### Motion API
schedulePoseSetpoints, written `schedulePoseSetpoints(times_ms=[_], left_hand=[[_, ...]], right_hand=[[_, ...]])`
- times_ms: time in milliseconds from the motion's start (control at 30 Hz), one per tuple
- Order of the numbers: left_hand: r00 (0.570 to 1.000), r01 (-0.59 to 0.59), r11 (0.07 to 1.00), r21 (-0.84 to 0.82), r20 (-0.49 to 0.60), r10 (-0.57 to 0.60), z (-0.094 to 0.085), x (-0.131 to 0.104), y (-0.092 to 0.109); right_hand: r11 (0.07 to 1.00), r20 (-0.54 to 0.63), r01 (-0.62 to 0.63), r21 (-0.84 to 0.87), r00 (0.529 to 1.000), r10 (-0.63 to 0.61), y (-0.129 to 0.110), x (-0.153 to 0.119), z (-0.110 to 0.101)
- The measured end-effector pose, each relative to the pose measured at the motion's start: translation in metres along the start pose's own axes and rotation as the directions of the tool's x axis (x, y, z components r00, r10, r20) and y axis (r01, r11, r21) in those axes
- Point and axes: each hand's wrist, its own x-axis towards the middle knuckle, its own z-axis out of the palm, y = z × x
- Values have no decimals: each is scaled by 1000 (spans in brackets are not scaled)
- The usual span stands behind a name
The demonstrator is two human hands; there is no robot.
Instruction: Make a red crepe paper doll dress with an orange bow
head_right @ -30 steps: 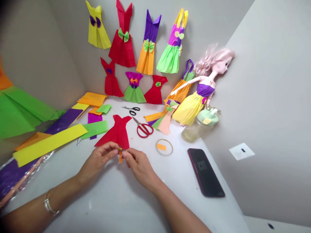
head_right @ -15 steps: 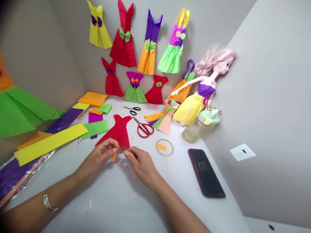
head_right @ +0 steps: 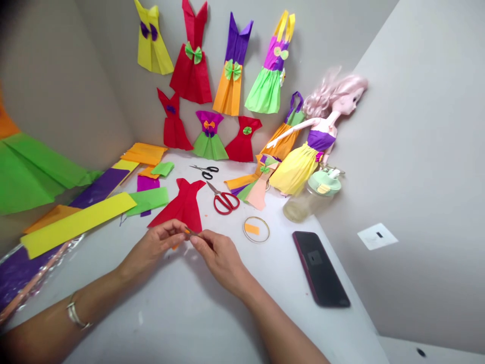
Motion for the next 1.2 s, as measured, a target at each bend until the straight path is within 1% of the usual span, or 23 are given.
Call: schedulePoseSetpoints(times_ms=[133,567,833,1000,1200], left_hand=[[1000,6,1000,3,19,-6,0,1,1],[1000,9,1000,26,-24,-8,3,0,7],[1000,21,1000,7,-16,-21,4,-3,8],[1000,-1,999,33,-11,1,4,-3,6],[1000,22,999,46,2,-22,3,-1,6]], right_hand=[[1000,9,12,7,1000,-12,-1,-1,0],[1000,10,30,-4,1000,-29,-4,-2,-1],[1000,30,16,17,999,-16,-3,-2,-3],[999,40,22,38,999,-24,-2,-1,-3],[996,30,-8,91,1000,5,-2,0,-5]])
